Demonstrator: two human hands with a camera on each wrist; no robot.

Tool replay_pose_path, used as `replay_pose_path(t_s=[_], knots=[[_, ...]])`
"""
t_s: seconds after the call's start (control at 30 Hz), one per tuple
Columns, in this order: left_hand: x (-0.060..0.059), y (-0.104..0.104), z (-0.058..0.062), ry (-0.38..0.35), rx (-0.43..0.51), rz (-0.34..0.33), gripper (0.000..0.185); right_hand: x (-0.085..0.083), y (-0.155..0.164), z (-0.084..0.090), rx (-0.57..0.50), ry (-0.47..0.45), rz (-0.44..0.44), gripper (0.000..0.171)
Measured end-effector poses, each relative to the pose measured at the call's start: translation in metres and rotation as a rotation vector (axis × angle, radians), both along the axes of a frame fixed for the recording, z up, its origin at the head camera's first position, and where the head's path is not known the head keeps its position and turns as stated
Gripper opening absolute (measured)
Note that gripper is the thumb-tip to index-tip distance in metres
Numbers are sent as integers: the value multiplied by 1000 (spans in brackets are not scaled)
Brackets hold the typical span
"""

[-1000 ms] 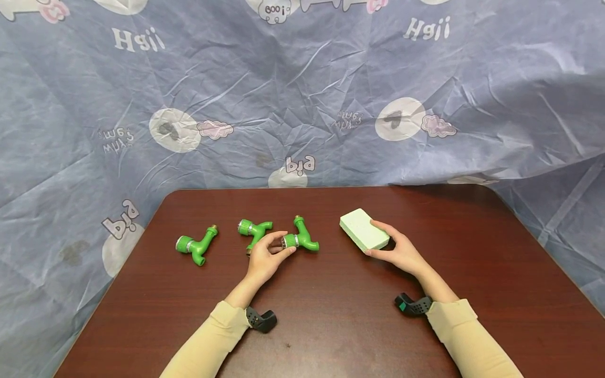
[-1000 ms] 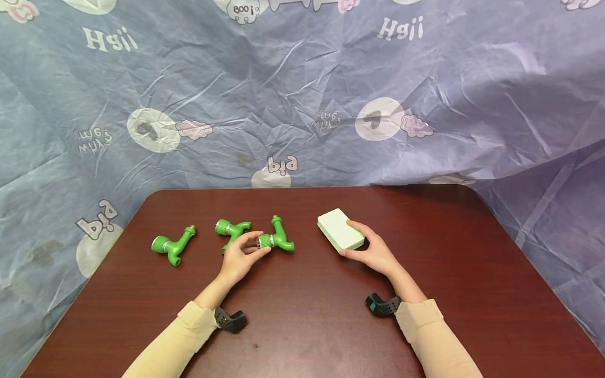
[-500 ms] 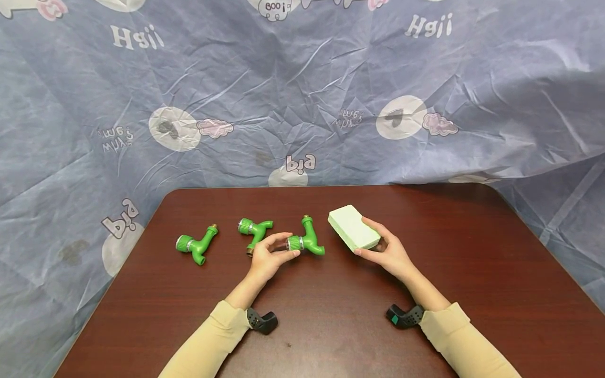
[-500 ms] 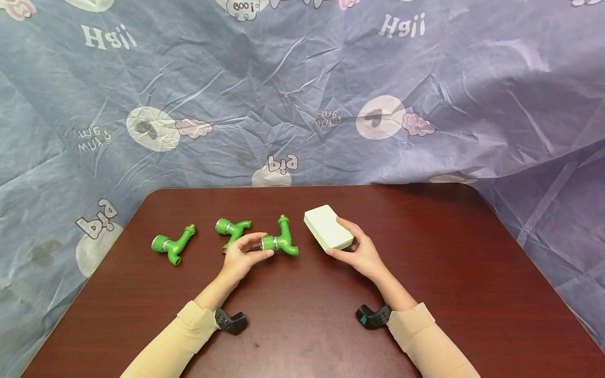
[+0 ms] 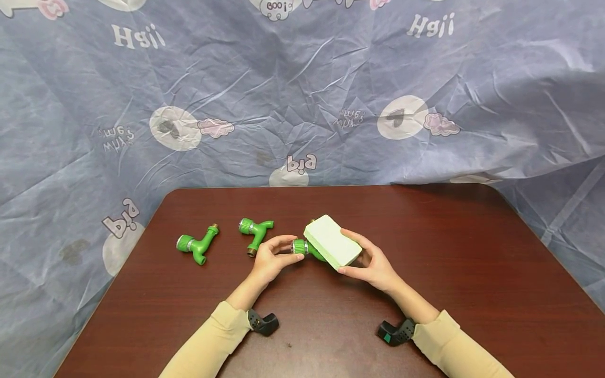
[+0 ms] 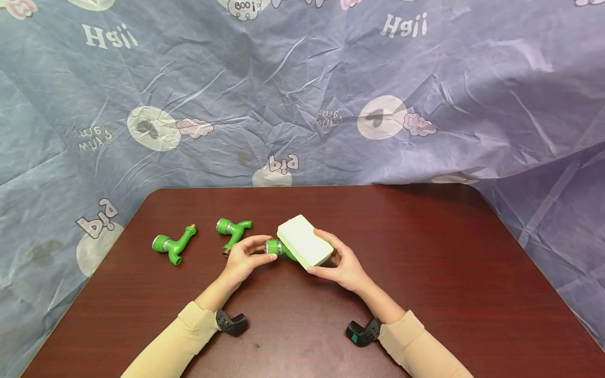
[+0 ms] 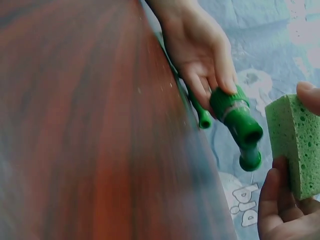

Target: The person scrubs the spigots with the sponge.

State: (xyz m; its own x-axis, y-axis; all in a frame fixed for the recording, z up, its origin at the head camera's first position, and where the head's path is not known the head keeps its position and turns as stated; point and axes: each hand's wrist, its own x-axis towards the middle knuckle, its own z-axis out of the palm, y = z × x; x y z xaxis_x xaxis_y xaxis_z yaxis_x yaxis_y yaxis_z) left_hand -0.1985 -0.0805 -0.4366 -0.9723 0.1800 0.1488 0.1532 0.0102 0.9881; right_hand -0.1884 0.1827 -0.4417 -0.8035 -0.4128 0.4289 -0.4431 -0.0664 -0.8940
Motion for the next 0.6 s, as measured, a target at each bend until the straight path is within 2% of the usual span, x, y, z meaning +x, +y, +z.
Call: replay_pose_path(t_s=[0.23,0.3,0.47,0.53,0.6], knots=[[0,0,-1,24,-5,10,43,18,-13,18,134,48,-24,79],[0,0,-1,24,-5,12,43,19,-15,19,154,50,-70,80],[1,1,0,25,-3,10,43,17,-15,20,125,20,-240,78],[1,1,0,27,-3,10,43,17,-15,20,102,19,-253,78],[1,1,0,29,-5,11,43,18,-15,19,95,38,-216,77]])
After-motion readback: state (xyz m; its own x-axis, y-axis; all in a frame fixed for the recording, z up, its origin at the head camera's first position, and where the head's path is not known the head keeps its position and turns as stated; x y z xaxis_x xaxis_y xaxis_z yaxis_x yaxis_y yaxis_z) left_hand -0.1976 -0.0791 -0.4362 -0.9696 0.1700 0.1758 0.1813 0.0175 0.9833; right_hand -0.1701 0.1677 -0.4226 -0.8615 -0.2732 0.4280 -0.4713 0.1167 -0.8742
